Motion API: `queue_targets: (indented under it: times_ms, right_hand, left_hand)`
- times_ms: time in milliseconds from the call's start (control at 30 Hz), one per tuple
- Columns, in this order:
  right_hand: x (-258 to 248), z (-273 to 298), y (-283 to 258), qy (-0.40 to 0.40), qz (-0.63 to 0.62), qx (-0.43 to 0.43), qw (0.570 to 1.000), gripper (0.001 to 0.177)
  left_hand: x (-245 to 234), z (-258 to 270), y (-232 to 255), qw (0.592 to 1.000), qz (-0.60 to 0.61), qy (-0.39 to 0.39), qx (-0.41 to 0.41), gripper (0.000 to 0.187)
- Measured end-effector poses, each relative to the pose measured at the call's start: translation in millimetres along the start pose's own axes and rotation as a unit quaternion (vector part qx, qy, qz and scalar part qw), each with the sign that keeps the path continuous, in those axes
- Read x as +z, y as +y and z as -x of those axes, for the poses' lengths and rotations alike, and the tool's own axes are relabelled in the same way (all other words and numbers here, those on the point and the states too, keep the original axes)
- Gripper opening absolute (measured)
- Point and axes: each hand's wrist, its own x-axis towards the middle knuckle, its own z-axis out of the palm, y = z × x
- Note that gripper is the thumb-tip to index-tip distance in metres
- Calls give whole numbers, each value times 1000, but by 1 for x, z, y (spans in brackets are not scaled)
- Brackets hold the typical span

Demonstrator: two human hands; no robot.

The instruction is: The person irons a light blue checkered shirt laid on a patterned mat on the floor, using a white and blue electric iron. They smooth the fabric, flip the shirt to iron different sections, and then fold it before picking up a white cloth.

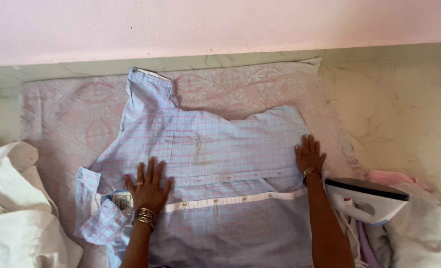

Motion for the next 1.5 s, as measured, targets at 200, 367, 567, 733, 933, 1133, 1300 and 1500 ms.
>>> queue_targets:
  times_ms: [200,367,567,733,933,1133,1300,1500]
  right_hand:
    - [-18,67,-38,145,-217,-94,961,48]
    - [-13,195,-150,153,-241,-267,920,32]
    - [-34,254,-145,16,-90,-218,972,59]
    - [-29,251,-139,-2,-80,-224,971,58]
    - [-26,222,-75,97,-256,-194,942,38]
    - [-59,212,10,38,-33,1,999,54]
    - [-68,216,9,145,26,9,989,48]
    - [-65,244,-83,114,-211,-247,939,30]
  left_hand:
    - [8,-4,-20,1000,2,8,-4,67]
    - [15,-2,-29,999,31,-4,-18,67]
    - [30,19,-19,993,75,76,49,66]
    - [14,58,32,989,-64,-54,123,70]
    - [-1,76,27,990,-67,-72,99,67]
    - [-8,89,19,986,-115,-116,20,65]
    - [-7,96,-28,992,-54,-84,-81,54]
    - [-44,139,-141,934,32,32,-353,53]
